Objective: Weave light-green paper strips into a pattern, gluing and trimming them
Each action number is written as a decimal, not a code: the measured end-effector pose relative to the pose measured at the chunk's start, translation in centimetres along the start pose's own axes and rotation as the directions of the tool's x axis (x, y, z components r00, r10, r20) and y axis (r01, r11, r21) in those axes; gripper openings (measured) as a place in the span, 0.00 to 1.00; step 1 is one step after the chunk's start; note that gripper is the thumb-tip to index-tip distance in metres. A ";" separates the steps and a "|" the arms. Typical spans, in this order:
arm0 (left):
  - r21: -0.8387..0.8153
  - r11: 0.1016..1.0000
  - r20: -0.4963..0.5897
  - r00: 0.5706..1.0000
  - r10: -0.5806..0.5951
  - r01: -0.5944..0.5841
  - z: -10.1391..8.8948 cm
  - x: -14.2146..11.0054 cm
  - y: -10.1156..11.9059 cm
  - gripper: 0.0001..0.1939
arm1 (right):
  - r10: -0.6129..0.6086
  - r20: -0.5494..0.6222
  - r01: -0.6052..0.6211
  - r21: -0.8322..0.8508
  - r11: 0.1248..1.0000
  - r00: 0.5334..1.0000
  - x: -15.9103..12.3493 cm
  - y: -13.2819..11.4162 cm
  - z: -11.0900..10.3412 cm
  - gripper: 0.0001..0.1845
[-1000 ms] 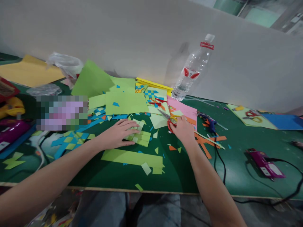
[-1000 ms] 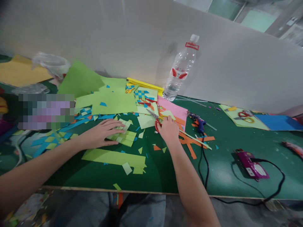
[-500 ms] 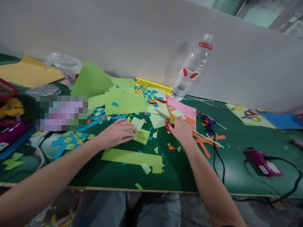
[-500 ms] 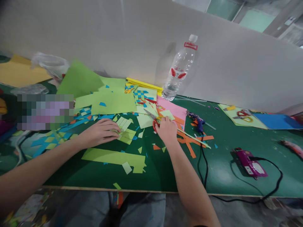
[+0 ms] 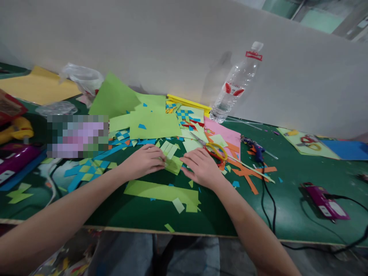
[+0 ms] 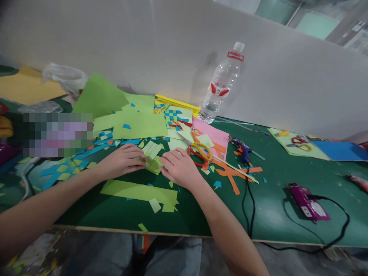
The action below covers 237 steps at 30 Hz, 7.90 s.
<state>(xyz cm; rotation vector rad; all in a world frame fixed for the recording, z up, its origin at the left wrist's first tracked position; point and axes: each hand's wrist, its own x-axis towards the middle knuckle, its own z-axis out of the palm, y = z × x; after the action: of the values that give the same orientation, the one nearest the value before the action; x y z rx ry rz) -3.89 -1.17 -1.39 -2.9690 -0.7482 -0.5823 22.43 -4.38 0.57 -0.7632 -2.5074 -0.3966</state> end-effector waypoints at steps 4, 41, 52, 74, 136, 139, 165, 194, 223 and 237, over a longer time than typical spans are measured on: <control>0.002 1.000 -0.042 0.999 -0.031 0.031 -0.1 -0.1 0.0 0.10 | -0.026 0.068 0.021 0.070 0.997 0.997 -0.2 -0.1 0.4 0.18; -0.114 0.989 -0.272 0.955 -0.117 0.089 -1.4 0.1 1.2 0.05 | 0.087 -0.117 -0.066 0.170 0.983 0.989 -0.1 -0.5 0.2 0.08; -0.162 0.941 -0.524 0.783 -0.337 0.296 -2.0 -0.2 1.4 0.15 | 0.856 -0.001 -0.581 0.734 0.351 0.517 -0.2 0.7 0.1 0.15; -0.001 0.937 0.033 0.937 -0.348 0.349 1.4 -0.7 -1.0 0.20 | 0.163 0.221 -0.202 0.166 0.965 0.962 -0.6 0.0 1.6 0.18; -0.065 0.997 0.026 0.998 -0.051 0.052 -0.7 -0.3 0.3 0.16 | 0.955 -0.272 -0.883 -0.410 -0.228 -0.121 -14.5 15.0 -1.8 0.37; -0.056 0.997 0.032 0.998 -0.051 0.053 -0.6 -0.1 0.6 0.17 | 0.955 -0.269 -0.883 -0.410 -0.229 -0.122 -14.5 15.0 -1.7 0.38; -0.055 0.996 0.028 0.998 -0.062 0.064 -0.4 -0.4 -0.3 0.11 | 0.934 -0.344 -0.940 -0.277 -0.199 -0.097 -13.6 15.0 -3.0 0.31; -0.092 0.990 0.049 0.994 -0.100 0.104 -0.4 -0.3 -0.2 0.11 | 0.862 -0.272 -0.877 -0.354 0.324 0.428 -6.5 10.3 -2.6 0.30; 0.000 0.991 0.037 0.990 -0.137 0.137 -0.1 -0.2 0.0 0.13 | 0.787 -0.328 -0.846 -0.315 0.431 0.523 -5.9 9.7 -2.6 0.27; 0.019 0.994 0.026 0.994 -0.103 0.103 0.0 -0.3 0.0 0.16 | 0.771 -0.340 -0.838 -0.309 0.450 0.539 -6.0 9.8 -2.6 0.27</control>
<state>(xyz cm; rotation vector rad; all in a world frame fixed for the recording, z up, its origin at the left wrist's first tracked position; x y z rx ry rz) -4.13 -1.35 -1.52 -2.9412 -0.9088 -0.5385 33.40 -0.23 0.87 -1.9168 -1.5950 -0.6281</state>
